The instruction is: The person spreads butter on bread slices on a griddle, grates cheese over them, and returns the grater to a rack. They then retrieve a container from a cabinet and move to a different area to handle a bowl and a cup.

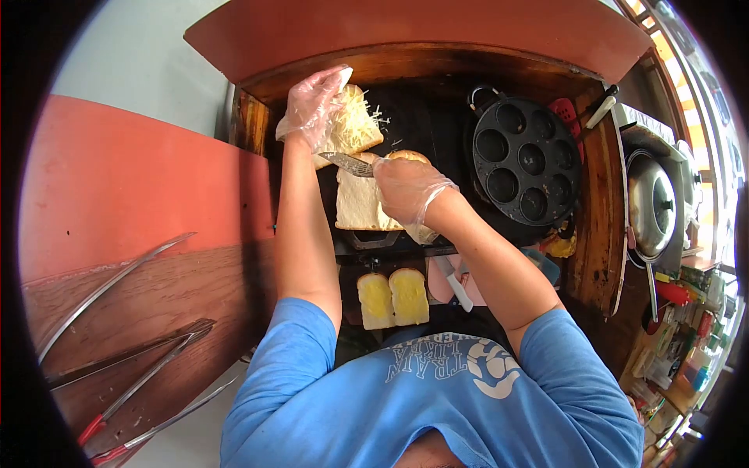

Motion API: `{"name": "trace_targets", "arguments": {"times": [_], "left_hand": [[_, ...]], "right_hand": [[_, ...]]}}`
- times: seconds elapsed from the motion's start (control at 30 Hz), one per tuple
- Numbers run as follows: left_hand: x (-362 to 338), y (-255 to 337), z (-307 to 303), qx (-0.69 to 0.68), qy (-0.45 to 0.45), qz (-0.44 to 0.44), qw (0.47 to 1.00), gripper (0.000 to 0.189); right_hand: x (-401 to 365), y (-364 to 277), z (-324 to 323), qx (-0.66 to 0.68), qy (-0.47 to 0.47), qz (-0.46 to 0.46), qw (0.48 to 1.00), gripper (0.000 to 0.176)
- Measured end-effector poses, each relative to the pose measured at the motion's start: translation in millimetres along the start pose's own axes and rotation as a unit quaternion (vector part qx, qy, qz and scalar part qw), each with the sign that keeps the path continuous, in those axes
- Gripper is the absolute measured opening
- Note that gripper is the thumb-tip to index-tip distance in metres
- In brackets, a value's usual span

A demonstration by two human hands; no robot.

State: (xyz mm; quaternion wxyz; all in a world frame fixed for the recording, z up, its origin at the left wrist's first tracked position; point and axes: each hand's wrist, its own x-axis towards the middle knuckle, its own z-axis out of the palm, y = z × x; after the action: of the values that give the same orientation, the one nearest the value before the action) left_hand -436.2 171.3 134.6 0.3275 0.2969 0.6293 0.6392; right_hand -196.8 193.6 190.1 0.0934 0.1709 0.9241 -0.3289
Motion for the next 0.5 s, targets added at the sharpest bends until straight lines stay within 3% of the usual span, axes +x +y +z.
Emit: {"name": "trace_targets", "arguments": {"times": [0.1, 0.23, 0.5], "left_hand": [[-17.0, 15.1, 3.4, -0.025, -0.006, 0.006, 1.0, 0.037], [-30.0, 5.4, -2.7, 0.015, -0.042, -0.06, 0.997, 0.033], [-36.7, 6.8, -8.5, 0.016, -0.069, -0.045, 0.996, 0.033]], "right_hand": [[-0.5, 6.3, 10.1, -0.017, 0.03, -0.016, 0.999, 0.016], [-1.6, 7.5, 15.9, -0.007, 0.046, -0.024, 0.999, 0.015], [-4.2, 5.1, 15.9, 0.008, 0.04, -0.023, 0.999, 0.015]]}}
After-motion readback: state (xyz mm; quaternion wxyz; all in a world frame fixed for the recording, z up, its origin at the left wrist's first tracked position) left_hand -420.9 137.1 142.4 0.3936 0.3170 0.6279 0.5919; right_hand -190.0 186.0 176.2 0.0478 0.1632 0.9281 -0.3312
